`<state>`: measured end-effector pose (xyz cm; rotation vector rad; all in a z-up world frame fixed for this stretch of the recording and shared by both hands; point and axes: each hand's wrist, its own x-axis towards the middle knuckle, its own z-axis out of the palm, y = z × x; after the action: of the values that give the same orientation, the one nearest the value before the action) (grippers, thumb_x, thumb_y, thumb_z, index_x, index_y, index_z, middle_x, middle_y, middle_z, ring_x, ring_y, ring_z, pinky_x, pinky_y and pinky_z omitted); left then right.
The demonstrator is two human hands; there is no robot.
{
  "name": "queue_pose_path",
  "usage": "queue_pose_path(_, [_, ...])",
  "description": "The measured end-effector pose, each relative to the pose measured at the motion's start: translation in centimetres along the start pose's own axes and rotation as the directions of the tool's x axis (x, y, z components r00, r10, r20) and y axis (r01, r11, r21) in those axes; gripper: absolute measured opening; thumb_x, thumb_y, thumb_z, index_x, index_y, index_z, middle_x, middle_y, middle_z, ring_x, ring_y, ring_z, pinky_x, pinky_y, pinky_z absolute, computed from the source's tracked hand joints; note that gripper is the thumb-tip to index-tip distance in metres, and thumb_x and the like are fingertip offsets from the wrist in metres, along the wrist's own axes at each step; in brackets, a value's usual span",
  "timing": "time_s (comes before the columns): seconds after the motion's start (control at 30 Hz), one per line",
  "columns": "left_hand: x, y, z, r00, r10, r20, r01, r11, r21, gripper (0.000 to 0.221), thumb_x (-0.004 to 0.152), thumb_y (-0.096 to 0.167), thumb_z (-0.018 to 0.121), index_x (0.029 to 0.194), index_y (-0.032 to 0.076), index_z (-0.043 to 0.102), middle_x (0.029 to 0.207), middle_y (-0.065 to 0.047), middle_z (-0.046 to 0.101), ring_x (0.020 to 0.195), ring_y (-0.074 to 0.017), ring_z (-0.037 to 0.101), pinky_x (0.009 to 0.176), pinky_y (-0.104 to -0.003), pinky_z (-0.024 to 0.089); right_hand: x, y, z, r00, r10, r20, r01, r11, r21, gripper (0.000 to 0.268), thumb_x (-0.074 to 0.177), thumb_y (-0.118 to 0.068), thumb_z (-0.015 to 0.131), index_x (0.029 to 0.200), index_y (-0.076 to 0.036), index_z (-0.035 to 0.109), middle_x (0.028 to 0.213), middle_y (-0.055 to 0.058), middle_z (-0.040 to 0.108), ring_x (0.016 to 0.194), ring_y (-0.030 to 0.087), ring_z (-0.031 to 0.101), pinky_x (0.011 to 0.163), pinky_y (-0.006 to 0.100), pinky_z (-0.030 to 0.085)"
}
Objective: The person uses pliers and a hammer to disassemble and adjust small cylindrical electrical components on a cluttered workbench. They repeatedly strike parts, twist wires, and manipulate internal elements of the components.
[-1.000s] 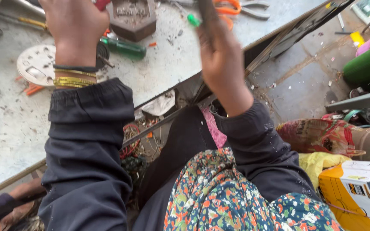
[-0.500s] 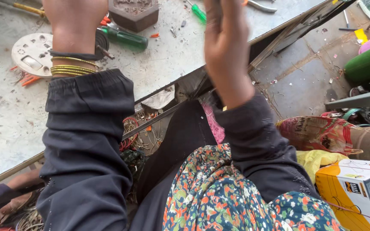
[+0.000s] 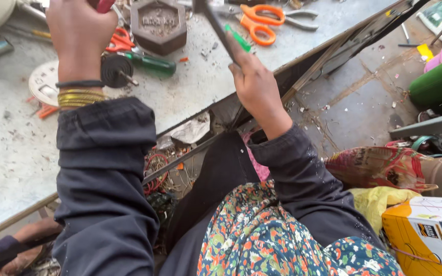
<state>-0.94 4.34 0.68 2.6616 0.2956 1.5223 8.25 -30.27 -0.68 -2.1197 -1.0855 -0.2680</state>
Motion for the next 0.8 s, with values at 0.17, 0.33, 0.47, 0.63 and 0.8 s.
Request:
queue_pose_path(0.17, [0.7,0.5,-1.3,0.916,-0.279,0.287,0.395,0.748,-0.533,0.022,0.082,0.009,0.079,0.100,-0.003,0.071,0.092,-0.008,0.075,0.078,-0.0183,0.070,0.073,-0.033,0.054,-0.6,-0.4,-0.7,0.995,0.065,0.079,-0.042,0.964,-0.264,0.058,0.100,-0.021,0.064,0.154,-0.030,0.046,0.096,0.014,0.063,0.085,0.036,0.067,0.072,0.049,0.052])
queue_pose_path(0.33, [1.4,2.9,-2.3,0.814,-0.299,0.498,0.579,0.347,-0.738,0.018,0.092,0.006,0.078,0.109,0.001,0.074,0.095,-0.003,0.070,0.080,-0.0105,0.063,0.074,-0.025,0.051,-0.1,1.2,-1.0,0.995,0.081,0.056,-0.056,0.929,-0.367,0.051,0.098,-0.020,0.066,0.147,-0.027,0.058,0.099,0.012,0.060,0.089,0.030,0.065,0.071,0.045,0.053])
queue_pose_path(0.47, [1.6,4.5,-2.8,0.748,-0.245,0.617,0.663,0.234,-0.711,0.026,0.088,0.008,0.075,0.115,0.005,0.075,0.092,-0.002,0.071,0.073,-0.0075,0.063,0.066,-0.023,0.051,1.0,2.7,0.0,0.997,-0.079,-0.025,0.060,0.892,-0.448,0.043,0.095,-0.017,0.070,0.138,-0.021,0.069,0.113,0.010,0.060,0.104,0.030,0.060,0.084,0.044,0.050])
queue_pose_path(0.63, [1.9,6.0,-2.4,0.697,-0.157,0.700,0.717,0.184,-0.672,0.029,0.088,0.008,0.074,0.116,0.001,0.071,0.089,-0.003,0.068,0.071,-0.0088,0.065,0.066,-0.024,0.055,1.3,2.3,-0.5,0.985,-0.157,-0.074,0.129,0.946,-0.297,0.040,0.094,-0.017,0.076,0.133,-0.016,0.070,0.119,0.011,0.062,0.110,0.032,0.057,0.094,0.044,0.045])
queue_pose_path(0.8, [1.7,7.2,-2.5,0.671,0.000,0.742,0.736,0.125,-0.665,0.037,0.087,0.008,0.071,0.124,0.001,0.072,0.091,-0.003,0.069,0.074,-0.0093,0.065,0.068,-0.024,0.055,0.8,-0.8,-2.7,0.990,-0.084,-0.112,0.114,0.947,0.300,0.050,0.100,-0.012,0.078,0.147,-0.015,0.061,0.122,0.006,0.063,0.109,0.018,0.063,0.093,0.031,0.056])
